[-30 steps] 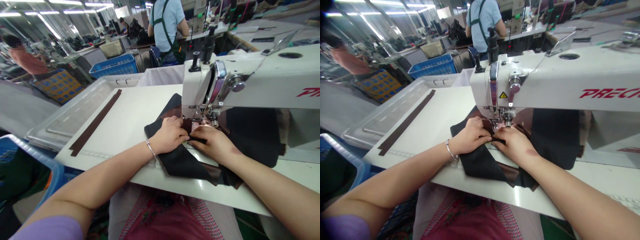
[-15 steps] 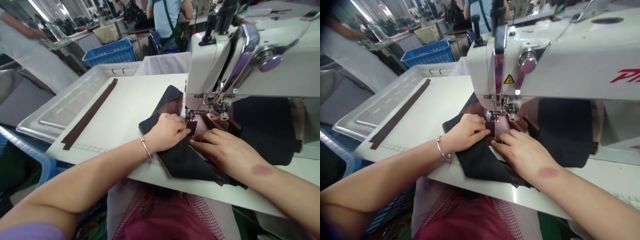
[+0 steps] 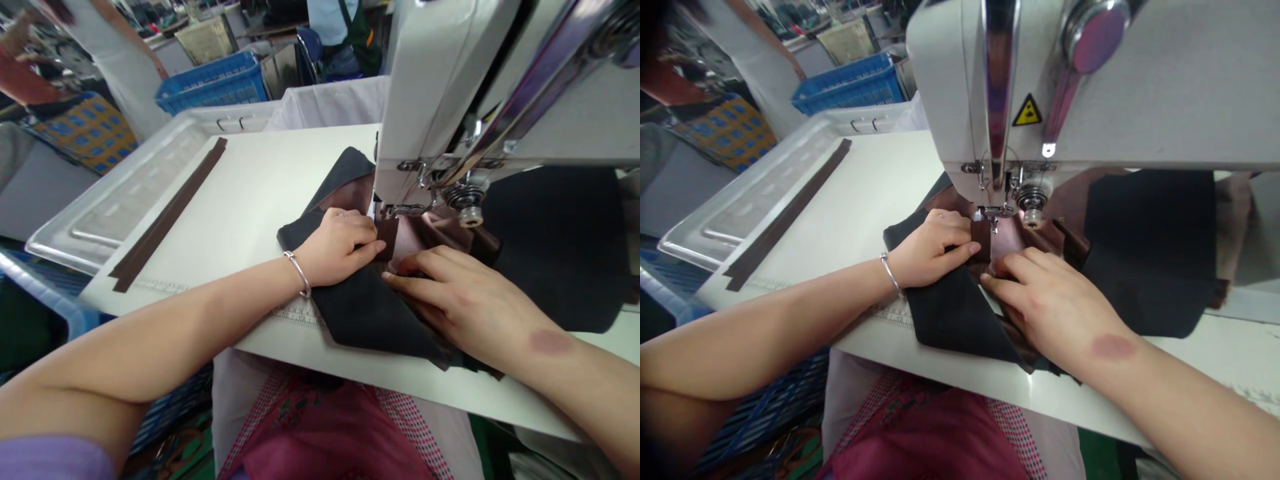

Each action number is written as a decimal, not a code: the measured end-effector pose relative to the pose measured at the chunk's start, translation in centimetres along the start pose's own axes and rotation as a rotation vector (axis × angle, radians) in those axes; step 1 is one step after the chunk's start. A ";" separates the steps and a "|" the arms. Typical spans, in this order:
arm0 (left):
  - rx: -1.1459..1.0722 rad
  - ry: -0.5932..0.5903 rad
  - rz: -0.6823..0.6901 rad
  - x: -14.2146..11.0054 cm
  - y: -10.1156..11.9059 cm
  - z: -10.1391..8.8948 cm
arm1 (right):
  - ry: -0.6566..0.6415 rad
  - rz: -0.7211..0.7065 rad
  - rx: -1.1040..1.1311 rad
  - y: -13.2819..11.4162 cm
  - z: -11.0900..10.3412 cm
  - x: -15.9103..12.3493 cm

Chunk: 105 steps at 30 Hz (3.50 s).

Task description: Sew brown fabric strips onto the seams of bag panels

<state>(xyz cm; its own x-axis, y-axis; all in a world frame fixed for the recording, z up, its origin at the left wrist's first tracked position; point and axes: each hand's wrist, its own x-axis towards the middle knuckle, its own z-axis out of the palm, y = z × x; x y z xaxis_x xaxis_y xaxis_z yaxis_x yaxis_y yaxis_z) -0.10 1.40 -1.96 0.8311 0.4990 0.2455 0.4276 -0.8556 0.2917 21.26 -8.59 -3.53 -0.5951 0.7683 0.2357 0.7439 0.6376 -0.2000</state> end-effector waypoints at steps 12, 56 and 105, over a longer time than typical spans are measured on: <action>0.087 -0.112 -0.050 -0.2 2.6 -0.8 | 0.011 -0.001 0.024 -0.4 -0.3 0.1; 0.022 0.134 0.157 0.1 -2.2 1.9 | 0.049 0.073 0.038 1.7 -0.1 2.1; 0.206 -0.135 0.133 1.1 -1.1 -0.4 | 0.026 0.154 -0.052 0.8 -0.2 2.9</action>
<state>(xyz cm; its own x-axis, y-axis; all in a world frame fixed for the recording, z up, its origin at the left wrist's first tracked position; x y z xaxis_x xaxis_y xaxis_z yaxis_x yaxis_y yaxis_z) 0.26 2.94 -1.66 0.9187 0.3694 0.1395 0.3634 -0.9292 0.0674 20.21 -5.82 -2.85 -0.4652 0.8548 0.2302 0.8410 0.5079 -0.1863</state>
